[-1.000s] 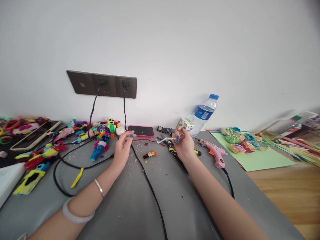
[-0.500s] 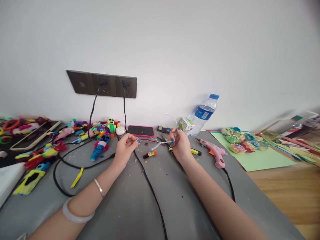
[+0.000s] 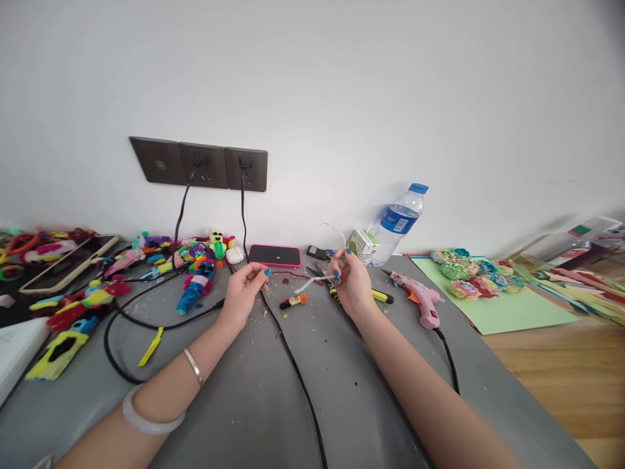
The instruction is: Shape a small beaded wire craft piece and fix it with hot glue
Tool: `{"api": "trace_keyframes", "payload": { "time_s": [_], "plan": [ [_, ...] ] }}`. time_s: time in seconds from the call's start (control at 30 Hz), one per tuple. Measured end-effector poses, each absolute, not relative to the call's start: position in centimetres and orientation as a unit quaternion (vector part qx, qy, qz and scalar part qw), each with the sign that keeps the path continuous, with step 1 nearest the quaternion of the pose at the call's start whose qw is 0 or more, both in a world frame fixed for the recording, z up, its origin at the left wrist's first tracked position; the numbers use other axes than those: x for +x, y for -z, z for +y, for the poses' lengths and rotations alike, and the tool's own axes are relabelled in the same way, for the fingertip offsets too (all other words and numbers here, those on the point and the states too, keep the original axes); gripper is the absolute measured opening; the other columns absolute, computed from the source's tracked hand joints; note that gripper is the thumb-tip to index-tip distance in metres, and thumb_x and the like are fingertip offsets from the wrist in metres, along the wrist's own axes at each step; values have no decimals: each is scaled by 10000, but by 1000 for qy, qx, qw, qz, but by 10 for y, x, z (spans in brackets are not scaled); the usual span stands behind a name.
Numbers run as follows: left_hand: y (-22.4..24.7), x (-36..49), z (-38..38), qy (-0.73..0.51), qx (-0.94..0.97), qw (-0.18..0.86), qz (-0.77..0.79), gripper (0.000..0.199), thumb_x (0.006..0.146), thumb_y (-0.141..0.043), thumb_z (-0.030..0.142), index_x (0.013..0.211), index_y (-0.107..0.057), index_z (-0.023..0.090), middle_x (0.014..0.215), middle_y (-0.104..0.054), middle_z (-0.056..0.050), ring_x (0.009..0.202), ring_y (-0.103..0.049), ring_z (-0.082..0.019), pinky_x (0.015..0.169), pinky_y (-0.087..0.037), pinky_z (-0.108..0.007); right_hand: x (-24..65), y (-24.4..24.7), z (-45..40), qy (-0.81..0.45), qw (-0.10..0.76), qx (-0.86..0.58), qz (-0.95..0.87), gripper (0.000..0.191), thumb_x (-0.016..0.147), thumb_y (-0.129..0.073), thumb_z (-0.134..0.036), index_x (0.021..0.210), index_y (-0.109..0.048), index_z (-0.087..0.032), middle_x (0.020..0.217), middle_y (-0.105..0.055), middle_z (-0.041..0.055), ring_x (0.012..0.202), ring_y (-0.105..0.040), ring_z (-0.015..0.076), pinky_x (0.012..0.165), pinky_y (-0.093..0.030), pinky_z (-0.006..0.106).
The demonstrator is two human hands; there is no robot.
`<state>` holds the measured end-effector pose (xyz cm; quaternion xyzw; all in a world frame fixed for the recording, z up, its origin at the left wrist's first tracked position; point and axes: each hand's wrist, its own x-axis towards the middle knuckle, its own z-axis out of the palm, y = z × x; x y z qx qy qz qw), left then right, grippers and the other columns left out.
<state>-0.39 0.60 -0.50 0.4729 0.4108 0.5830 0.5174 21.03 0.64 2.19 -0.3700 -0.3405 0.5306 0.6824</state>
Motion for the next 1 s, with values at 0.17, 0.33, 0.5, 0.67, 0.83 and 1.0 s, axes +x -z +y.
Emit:
{"api": "trace_keyframes", "payload": {
  "time_s": [0.17,0.33,0.5,0.67,0.83,1.0],
  "plan": [
    [3,-3,4,-581,450,549,398,260,674,-792,368,741,-638,170,674,-571,32,580,-545,-91,594,-464,-222,211,-19,8,-527,690,-363,-338,229,816,-614,-404,717,-542,-211,449,-401,-65,421,-354,85,420,-269,205],
    [3,-2,2,-577,465,552,382,220,663,-803,321,774,-683,174,754,-622,6,674,-584,-110,666,-494,-234,211,-19,8,-533,691,-360,-331,205,811,-610,-377,707,-557,-208,441,-417,-62,413,-348,82,413,-263,204],
    [1,-1,3,-566,457,562,394,253,651,-810,342,815,-738,163,764,-654,-23,708,-587,-128,707,-525,-266,211,-20,8,-532,693,-358,-328,208,813,-612,-377,708,-554,-207,442,-418,-64,413,-343,82,416,-271,201],
    [-2,0,2,-570,432,573,400,272,628,-817,370,740,-679,164,666,-592,20,583,-543,-95,587,-492,-233,211,-20,8,-530,690,-361,-335,220,830,-601,-395,724,-544,-210,449,-410,-65,416,-349,86,420,-276,202],
    [-4,0,2,-555,420,592,408,320,605,-828,393,663,-613,163,569,-542,47,480,-464,-64,478,-413,-194,210,-20,8,-534,689,-363,-330,206,838,-584,-371,719,-549,-206,442,-416,-62,414,-346,83,424,-284,200],
    [-5,1,3,-560,396,599,413,337,565,-853,388,711,-660,155,619,-603,22,557,-549,-86,577,-486,-219,210,-20,7,-536,688,-361,-328,199,832,-591,-367,720,-552,-207,440,-420,-63,413,-347,82,424,-283,198]
  ]
}}
